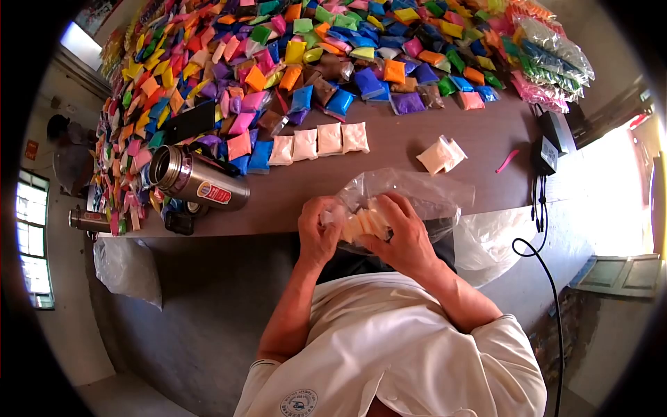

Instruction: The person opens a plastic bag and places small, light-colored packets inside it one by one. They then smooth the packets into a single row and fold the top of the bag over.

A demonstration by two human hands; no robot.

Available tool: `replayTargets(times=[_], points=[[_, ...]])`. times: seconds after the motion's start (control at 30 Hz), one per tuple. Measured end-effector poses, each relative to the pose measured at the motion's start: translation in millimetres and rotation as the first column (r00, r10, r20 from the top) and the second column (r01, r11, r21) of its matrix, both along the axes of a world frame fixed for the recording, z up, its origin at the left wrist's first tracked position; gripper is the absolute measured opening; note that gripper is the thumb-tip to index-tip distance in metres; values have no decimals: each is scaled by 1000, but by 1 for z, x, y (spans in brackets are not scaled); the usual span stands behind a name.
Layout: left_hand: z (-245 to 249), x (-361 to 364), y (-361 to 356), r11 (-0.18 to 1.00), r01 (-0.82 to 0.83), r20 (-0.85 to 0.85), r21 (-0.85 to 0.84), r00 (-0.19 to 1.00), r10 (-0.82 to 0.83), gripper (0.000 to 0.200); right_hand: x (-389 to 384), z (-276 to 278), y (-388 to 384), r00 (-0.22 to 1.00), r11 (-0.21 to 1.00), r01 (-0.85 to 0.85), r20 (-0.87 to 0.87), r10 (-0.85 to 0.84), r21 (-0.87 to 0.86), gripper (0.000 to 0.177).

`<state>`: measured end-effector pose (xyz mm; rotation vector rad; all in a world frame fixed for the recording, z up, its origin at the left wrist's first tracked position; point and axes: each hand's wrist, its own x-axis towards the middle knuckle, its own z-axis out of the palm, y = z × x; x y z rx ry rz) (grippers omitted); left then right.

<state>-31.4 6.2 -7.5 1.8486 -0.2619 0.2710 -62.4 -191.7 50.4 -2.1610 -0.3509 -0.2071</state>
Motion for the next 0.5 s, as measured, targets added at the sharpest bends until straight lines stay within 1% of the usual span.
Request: replayTargets(times=[0.07,0.13,0.17,0.23,0.27,0.33,0.37,0.43,0.5], points=[[-1,-1,2,1000,7,-19,-25,1000,-7,28,8,1,0,1000,1000,-20,4,20,-1,66],[9,-2,2,977,-15,-249,-215,968,-40,26,17,4,4,1000,1000,-5,-28,5,11,63],[8,0,3,977,-15,-249,-212,968,-39,26,21,4,7,1000,1000,-5,-28,5,13,63],[8,11,6,988,-64,-141,-141,989,44,26,30,5,11,1000,1000,-2,-24,3,30,61],[8,16,10,988,-65,-141,-138,989,45,26,34,6,13,1000,999,-3,-25,4,33,61],[11,26,18,960,-151,-333,-237,941,66,27,41,7,18,998,999,-40,-39,41,19,61],[11,32,18,961,-152,-332,-233,941,68,27,44,7,20,998,999,-41,-38,41,23,61],[11,42,15,919,-243,-220,-310,959,179,28,49,7,23,999,999,-28,-45,27,-20,60],[13,41,12,923,-245,-238,-297,955,177,28,48,6,22,998,999,-33,-47,32,-14,59]])
